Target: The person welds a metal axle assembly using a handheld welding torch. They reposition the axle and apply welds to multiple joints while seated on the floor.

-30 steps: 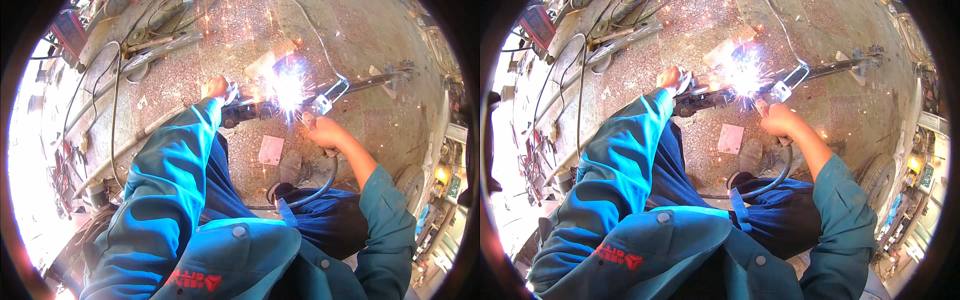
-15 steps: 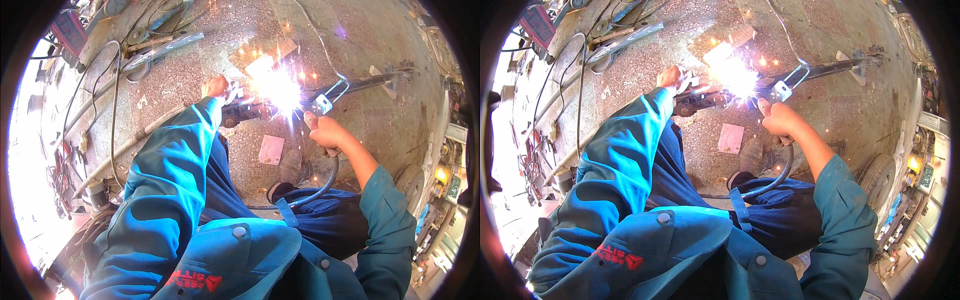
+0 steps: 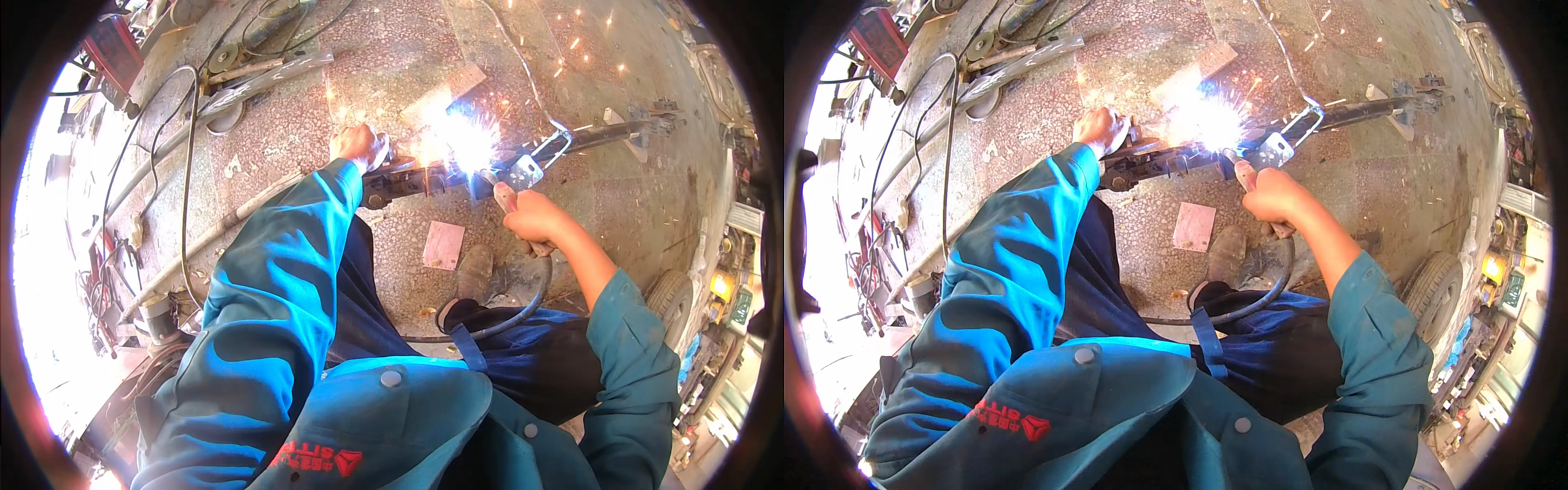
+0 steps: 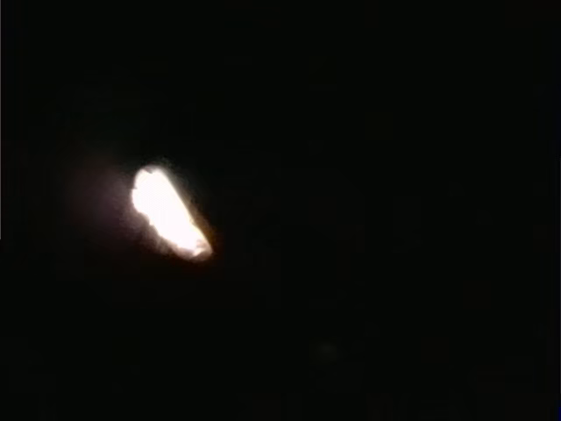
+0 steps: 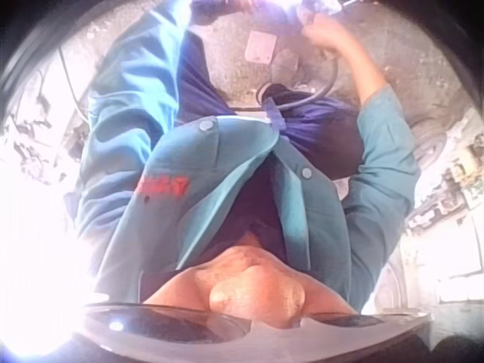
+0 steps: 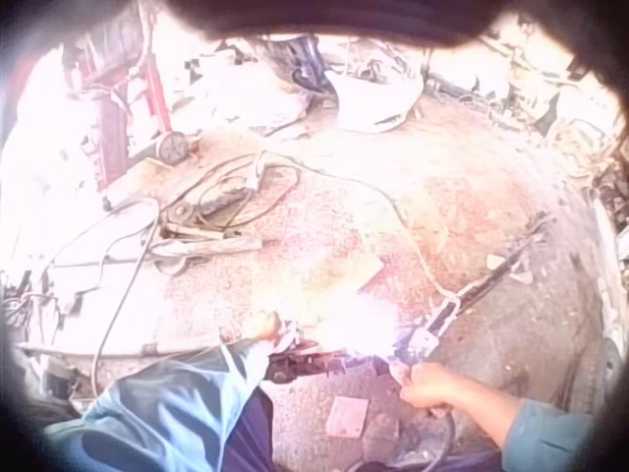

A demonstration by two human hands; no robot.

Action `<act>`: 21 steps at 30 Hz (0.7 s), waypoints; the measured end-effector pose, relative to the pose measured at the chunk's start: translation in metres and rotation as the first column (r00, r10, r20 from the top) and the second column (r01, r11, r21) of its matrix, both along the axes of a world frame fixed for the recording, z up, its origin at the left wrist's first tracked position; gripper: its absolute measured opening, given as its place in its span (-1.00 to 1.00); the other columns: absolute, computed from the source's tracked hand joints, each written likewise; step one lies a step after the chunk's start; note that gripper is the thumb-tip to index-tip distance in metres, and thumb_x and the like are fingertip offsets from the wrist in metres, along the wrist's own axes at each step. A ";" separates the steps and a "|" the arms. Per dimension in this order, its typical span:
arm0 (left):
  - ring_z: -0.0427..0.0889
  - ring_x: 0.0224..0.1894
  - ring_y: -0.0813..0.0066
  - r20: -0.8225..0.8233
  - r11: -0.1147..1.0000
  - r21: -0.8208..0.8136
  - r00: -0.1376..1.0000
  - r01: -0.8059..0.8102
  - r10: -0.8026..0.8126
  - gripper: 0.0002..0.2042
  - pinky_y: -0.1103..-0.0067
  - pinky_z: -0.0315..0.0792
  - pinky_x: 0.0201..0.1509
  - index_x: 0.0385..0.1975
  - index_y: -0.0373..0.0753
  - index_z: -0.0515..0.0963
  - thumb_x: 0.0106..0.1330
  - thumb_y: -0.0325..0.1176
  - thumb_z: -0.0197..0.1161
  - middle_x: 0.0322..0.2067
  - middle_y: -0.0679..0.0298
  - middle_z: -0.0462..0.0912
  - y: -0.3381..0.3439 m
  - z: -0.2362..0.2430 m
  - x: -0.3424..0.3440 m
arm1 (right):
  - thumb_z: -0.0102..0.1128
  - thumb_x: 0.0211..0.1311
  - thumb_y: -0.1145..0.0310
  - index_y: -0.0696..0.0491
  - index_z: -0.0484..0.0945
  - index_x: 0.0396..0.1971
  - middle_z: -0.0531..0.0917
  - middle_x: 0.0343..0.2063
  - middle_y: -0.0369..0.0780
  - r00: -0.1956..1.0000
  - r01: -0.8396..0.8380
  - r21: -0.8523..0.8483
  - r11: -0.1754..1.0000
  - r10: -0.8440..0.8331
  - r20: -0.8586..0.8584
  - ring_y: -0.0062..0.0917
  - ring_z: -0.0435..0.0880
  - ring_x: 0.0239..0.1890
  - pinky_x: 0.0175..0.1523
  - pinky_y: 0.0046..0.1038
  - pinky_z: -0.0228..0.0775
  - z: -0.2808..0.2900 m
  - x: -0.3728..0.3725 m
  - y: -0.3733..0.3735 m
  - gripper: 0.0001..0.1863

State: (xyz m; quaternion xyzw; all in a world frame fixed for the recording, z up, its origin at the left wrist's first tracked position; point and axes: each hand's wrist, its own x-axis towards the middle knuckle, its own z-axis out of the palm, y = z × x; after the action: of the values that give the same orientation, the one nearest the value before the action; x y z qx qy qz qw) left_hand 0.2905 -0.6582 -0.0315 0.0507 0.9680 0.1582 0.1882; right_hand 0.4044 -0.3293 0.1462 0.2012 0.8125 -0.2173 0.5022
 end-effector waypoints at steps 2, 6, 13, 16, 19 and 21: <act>0.78 0.09 -0.19 0.002 1.000 0.011 1.000 -0.012 0.012 -0.53 0.04 0.58 0.26 -0.19 -0.12 0.87 0.48 0.07 0.08 -0.08 -0.12 0.84 -0.003 0.000 0.001 | 0.13 0.27 0.46 0.39 0.55 -0.36 0.68 -0.57 -0.02 1.000 0.009 0.008 1.000 -0.009 -0.015 -0.18 0.78 -0.61 -0.51 -0.08 0.64 0.001 0.000 -0.002 -0.77; 0.78 0.11 -0.20 0.054 0.997 -0.061 0.997 -0.044 0.048 -0.51 0.06 0.58 0.28 -0.17 -0.16 0.87 0.49 0.07 0.07 -0.07 -0.13 0.84 0.010 0.004 -0.001 | 0.14 0.27 0.45 0.39 0.57 -0.37 0.68 -0.57 -0.01 1.000 -0.004 0.039 0.999 0.005 -0.027 -0.17 0.78 -0.61 -0.52 -0.08 0.65 -0.004 0.003 0.006 -0.76; 0.77 0.11 -0.23 0.020 0.997 -0.005 0.997 -0.078 0.079 -0.50 0.05 0.56 0.32 -0.16 -0.18 0.86 0.48 0.05 0.06 -0.03 -0.13 0.83 0.010 0.003 0.000 | 0.13 0.23 0.45 0.37 0.59 -0.40 0.69 -0.57 -0.02 0.997 0.048 0.030 0.998 -0.046 -0.059 -0.17 0.79 -0.59 -0.49 -0.07 0.66 0.004 0.002 0.000 -0.77; 0.77 0.11 -0.22 0.066 0.997 0.025 0.996 -0.070 0.068 -0.52 0.04 0.54 0.33 -0.14 -0.14 0.86 0.46 0.06 0.09 -0.02 -0.12 0.83 0.005 0.004 -0.001 | 0.11 0.23 0.47 0.36 0.56 -0.41 0.67 -0.58 -0.01 0.992 -0.079 0.023 0.997 0.080 -0.099 -0.15 0.78 -0.60 -0.50 -0.08 0.64 -0.015 0.003 0.010 -0.79; 0.78 0.10 -0.20 0.061 0.997 -0.003 0.995 -0.077 0.077 -0.54 0.05 0.55 0.31 -0.15 -0.12 0.87 0.44 0.05 0.10 -0.04 -0.09 0.84 0.008 0.009 0.000 | 0.13 0.24 0.47 0.35 0.54 -0.41 0.67 -0.58 0.00 0.995 -0.050 0.016 0.999 0.051 -0.081 -0.15 0.78 -0.61 -0.51 -0.08 0.63 -0.014 0.004 0.009 -0.80; 0.79 0.09 -0.18 0.057 0.997 0.014 0.996 -0.070 0.069 -0.55 0.06 0.56 0.29 -0.17 -0.11 0.87 0.43 0.03 0.10 -0.07 -0.08 0.85 0.012 0.013 0.001 | 0.14 0.25 0.47 0.35 0.54 -0.41 0.67 -0.58 0.01 0.997 -0.037 0.016 0.999 0.038 -0.073 -0.15 0.78 -0.61 -0.52 -0.08 0.62 -0.012 0.004 0.010 -0.80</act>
State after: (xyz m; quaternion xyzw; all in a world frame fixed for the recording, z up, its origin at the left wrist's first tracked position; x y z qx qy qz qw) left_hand 0.2914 -0.6465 -0.0180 0.0141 0.9621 0.1740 0.2096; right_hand 0.4089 -0.3195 0.1344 0.1815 0.8355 -0.2088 0.4747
